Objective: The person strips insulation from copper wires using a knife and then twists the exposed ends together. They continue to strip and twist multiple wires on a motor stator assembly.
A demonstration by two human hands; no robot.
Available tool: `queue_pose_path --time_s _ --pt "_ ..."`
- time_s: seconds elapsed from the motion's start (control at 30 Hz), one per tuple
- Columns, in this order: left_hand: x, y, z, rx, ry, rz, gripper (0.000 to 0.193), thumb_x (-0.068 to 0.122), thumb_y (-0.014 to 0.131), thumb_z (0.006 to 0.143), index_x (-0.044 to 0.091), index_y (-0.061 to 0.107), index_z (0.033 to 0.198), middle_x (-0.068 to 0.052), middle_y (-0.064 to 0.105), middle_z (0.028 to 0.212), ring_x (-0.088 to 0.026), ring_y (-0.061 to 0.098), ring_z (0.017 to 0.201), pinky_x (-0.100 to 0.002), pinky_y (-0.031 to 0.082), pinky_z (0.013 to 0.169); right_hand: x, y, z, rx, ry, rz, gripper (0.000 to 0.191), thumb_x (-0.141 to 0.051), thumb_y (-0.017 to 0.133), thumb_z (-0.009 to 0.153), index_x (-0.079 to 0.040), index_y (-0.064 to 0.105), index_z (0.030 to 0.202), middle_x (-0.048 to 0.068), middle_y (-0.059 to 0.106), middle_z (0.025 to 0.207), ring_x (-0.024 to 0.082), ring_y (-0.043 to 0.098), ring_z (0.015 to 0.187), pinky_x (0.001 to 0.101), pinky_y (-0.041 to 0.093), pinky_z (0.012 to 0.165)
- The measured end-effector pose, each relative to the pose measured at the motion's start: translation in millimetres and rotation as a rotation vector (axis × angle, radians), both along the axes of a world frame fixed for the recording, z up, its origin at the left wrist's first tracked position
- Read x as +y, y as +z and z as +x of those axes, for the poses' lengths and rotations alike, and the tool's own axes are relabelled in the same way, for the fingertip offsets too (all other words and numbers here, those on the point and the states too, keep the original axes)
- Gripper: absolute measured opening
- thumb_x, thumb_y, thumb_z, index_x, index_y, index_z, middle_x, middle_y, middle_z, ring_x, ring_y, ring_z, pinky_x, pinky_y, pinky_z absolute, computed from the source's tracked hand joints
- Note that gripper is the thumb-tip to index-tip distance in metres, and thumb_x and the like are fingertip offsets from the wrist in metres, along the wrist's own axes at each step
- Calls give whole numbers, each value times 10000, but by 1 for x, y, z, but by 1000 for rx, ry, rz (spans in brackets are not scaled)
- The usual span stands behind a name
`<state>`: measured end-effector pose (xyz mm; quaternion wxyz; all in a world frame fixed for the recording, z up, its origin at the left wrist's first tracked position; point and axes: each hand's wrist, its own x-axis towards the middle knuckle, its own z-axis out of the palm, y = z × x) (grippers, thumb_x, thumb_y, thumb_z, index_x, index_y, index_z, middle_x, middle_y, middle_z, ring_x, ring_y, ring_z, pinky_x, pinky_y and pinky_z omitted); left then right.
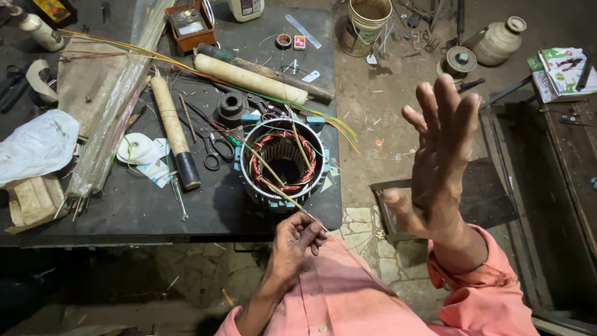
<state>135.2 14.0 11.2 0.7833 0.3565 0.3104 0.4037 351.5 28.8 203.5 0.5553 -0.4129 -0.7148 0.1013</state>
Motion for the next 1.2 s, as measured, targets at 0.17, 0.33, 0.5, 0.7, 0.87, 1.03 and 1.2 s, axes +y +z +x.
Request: queue_pose_path --time_s 0.17,0.33,0.5,0.7,0.87,1.03,1.2 --pt "-2 1 0 0 9 9 163 144 683 982 -8 664 929 -76 701 812 -99 628 672 -236 510 563 -20 19 7 293 343 167 1037 -316 685 942 -212 -11 1702 75 108 1743 235 243 1607 415 317 1277" --pt "0 5 1 55 16 -6 148 128 680 959 -17 673 927 -93 720 810 -105 642 668 -234 519 553 -9 37 14 520 626 170 1041 -222 649 887 -213 -17 1688 81 82 1741 246 209 1607 449 297 1276" --pt "1 2 1 15 14 -1 143 119 679 963 -22 675 943 -96 723 820 -104 630 664 -232 512 552 -16 37 -9 536 814 63 1057 -127 612 833 -214 -23 1674 87 56 1740 257 174 1607 484 277 1274" --pt "3 -2 2 39 19 -6 142 112 681 962 -28 675 939 -103 731 831 -100 623 660 -232 506 556 -3 23 -5 629 747 -26 1090 -14 568 768 -215 -30 1657 94 25 1738 270 133 1607 526 253 1273" --pt "5 2 2 57 16 -30 128 115 677 953 -13 677 948 -94 713 812 -99 616 645 -240 499 549 -4 39 34 692 845 169 1129 80 531 713 -216 -36 1643 100 -1 1736 281 98 1608 560 232 1272" --pt "1 3 1 57 9 -26 155 134 675 958 -19 669 932 -94 725 814 -98 624 665 -236 503 563 15 54 55 788 727 147 1176 175 495 659 -217 -42 1629 106 -27 1734 292 64 1608 595 212 1271" --pt "2 -2 4 67 20 -49 163 147 698 953 -13 675 936 -78 701 798 -95 615 656 -235 498 560 27 45 52 939 651 96 1252 251 454 612 -248 -69 1635 93 -62 1733 289 36 1611 613 194 1274"
